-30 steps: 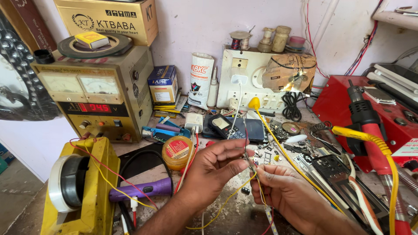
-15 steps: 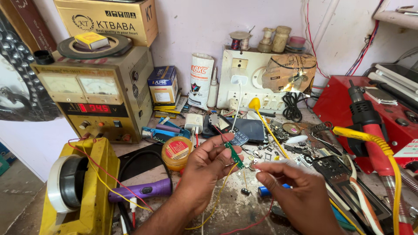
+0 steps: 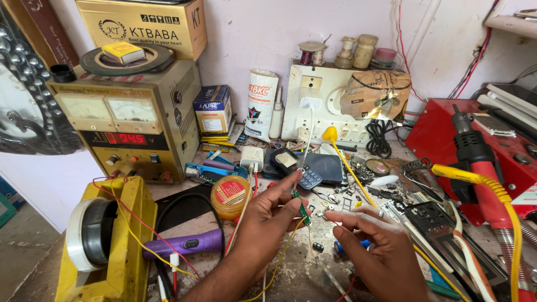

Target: The person holds a small green circuit board and uses a soldering iron to solder wires to it. The person then picks up a blue cylindrical battery and solders wires to its terminals.

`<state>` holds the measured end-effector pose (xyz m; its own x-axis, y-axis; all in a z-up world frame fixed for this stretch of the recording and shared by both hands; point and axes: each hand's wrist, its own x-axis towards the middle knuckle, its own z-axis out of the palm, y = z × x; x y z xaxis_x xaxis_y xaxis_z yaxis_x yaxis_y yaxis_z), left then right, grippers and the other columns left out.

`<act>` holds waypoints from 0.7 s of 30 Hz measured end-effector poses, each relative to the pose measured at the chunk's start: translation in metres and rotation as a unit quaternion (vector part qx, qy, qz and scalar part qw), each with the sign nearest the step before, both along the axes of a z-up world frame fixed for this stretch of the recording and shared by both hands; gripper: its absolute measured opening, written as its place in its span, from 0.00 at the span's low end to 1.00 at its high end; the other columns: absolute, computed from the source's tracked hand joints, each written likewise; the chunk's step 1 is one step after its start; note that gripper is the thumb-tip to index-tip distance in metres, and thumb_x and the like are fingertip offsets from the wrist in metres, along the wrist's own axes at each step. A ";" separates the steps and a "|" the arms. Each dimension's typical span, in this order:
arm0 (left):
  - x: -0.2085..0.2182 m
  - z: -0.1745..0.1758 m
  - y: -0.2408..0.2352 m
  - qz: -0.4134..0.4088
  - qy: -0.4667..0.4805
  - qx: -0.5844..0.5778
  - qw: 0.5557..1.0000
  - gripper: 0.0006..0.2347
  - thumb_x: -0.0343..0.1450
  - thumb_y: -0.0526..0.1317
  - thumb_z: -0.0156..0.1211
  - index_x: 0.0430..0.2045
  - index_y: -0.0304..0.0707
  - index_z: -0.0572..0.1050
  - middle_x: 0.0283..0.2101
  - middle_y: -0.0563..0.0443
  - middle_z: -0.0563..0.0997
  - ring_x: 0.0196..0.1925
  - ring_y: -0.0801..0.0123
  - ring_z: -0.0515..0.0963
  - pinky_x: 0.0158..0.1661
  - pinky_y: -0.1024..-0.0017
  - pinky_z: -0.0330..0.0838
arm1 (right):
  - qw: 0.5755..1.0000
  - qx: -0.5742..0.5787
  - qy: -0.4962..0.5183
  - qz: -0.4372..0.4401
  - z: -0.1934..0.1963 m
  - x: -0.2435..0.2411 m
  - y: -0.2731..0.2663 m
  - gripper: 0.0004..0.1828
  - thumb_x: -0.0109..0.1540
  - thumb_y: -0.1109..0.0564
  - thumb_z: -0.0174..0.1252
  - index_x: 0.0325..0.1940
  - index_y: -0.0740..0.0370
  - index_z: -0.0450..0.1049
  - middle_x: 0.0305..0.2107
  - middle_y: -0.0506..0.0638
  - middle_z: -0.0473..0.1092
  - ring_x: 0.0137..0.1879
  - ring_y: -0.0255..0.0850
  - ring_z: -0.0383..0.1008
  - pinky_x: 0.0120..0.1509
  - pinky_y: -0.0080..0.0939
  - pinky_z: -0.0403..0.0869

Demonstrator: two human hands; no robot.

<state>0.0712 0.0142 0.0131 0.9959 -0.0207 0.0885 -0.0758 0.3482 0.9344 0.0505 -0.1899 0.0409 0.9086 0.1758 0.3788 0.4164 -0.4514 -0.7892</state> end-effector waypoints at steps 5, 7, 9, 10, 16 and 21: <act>0.005 -0.007 0.001 -0.004 -0.018 -0.024 1.000 0.11 0.75 0.32 0.57 0.48 0.28 0.80 0.39 0.49 0.83 0.40 0.74 0.81 0.44 0.72 0.81 | 0.999 -0.009 -0.022 0.043 -0.001 0.002 -0.001 0.13 0.59 0.61 0.62 0.47 0.60 0.84 0.28 0.46 0.74 0.31 0.29 0.76 0.32 0.31 0.77; 0.006 -0.006 0.002 -0.002 -0.010 -0.024 1.000 0.11 0.74 0.32 0.56 0.49 0.30 0.80 0.40 0.50 0.83 0.41 0.74 0.82 0.45 0.73 0.81 | 0.999 -0.014 -0.011 0.040 -0.002 0.003 -0.001 0.13 0.59 0.61 0.63 0.47 0.61 0.85 0.28 0.47 0.74 0.31 0.30 0.75 0.33 0.31 0.75; 0.004 -0.004 0.001 -0.005 -0.008 -0.026 1.000 0.13 0.73 0.32 0.56 0.52 0.34 0.78 0.41 0.51 0.84 0.42 0.75 0.82 0.46 0.73 0.82 | 0.999 -0.011 -0.004 0.036 -0.003 0.003 -0.001 0.13 0.59 0.61 0.63 0.47 0.61 0.84 0.29 0.47 0.74 0.32 0.30 0.76 0.33 0.31 0.75; 0.003 -0.003 0.000 -0.005 -0.008 -0.021 1.000 0.15 0.73 0.32 0.56 0.55 0.37 0.76 0.40 0.50 0.82 0.41 0.75 0.82 0.45 0.72 0.82 | 0.999 -0.010 0.000 0.034 -0.004 0.003 -0.001 0.13 0.59 0.61 0.63 0.47 0.61 0.84 0.30 0.46 0.74 0.32 0.30 0.76 0.33 0.31 0.75; 0.001 0.003 -0.002 -0.006 0.036 -0.029 0.999 0.21 0.72 0.32 0.56 0.62 0.39 0.67 0.44 0.46 0.82 0.42 0.72 0.83 0.43 0.69 0.84 | 0.999 0.029 0.037 0.015 -0.006 0.004 0.000 0.08 0.58 0.60 0.64 0.40 0.65 0.84 0.32 0.46 0.76 0.32 0.30 0.77 0.33 0.32 0.77; 0.003 -0.001 -0.002 -0.022 0.054 -0.060 0.996 0.19 0.72 0.33 0.56 0.60 0.35 0.69 0.45 0.45 0.82 0.42 0.69 0.84 0.42 0.69 0.83 | 1.000 -0.020 0.022 0.000 -0.007 0.003 0.003 0.09 0.58 0.59 0.65 0.41 0.62 0.85 0.30 0.46 0.76 0.31 0.29 0.75 0.33 0.31 0.73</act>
